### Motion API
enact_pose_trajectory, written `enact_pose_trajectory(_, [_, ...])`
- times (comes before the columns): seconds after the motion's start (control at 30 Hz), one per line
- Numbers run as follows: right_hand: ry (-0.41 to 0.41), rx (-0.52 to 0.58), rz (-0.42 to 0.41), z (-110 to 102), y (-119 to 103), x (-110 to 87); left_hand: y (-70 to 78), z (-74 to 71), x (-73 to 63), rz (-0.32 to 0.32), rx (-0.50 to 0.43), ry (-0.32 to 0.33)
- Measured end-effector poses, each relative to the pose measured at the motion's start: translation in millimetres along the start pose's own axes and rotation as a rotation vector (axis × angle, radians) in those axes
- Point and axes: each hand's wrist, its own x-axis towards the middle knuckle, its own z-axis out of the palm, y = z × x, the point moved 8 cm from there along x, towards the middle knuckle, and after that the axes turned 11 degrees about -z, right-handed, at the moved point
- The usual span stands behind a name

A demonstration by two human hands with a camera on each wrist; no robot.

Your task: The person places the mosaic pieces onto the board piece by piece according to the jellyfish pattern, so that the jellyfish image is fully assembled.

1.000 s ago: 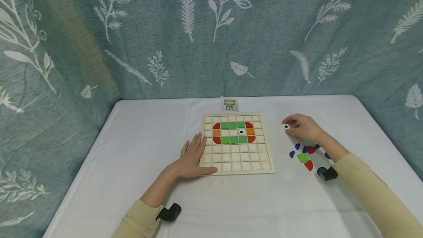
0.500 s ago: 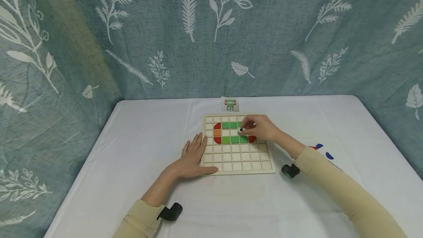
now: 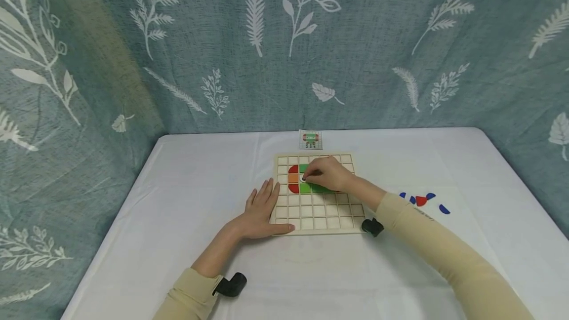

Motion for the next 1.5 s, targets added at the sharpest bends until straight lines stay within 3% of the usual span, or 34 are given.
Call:
enact_pose_trajectory(0.2, [0.045,0.103,0.091,-15.9,11.7,-32.1,1.2,2.5,1.9,-0.004,0.012,0.003])
enact_pose_trajectory(0.43, [0.15,0.059,0.27,-61.8,36.6,-110.9,0.6,1.1,3.1,-0.006,0.016,0.021])
enact_pose_trajectory(0.6, [0.1,-0.007,0.345,-76.4,44.6,-171.7,0.1,0.5,2.0,0.001,0.01,0.022])
enact_pose_trajectory(0.77, [0.035,-0.055,0.354,-75.7,35.1,-207.4,0.9,0.7,1.8,0.001,0.012,0.017])
enact_pose_trajectory(0.9, [0.036,-0.049,0.326,-72.2,28.7,-216.4,1.3,0.7,2.7,0.002,0.012,0.018])
enact_pose_trajectory(1.17, [0.104,-0.038,0.283,-64.4,26.5,-208.4,0.5,1.4,3.8,0.006,0.019,0.025])
enact_pose_trajectory(1.37, [0.041,-0.034,0.311,-62.8,24.8,-208.2,0.7,0.9,3.0,0.005,0.005,0.015])
enact_pose_trajectory(1.5, [0.022,-0.027,0.282,-64.1,23.2,-205.0,0.8,0.8,2.8,0.003,0.007,0.014])
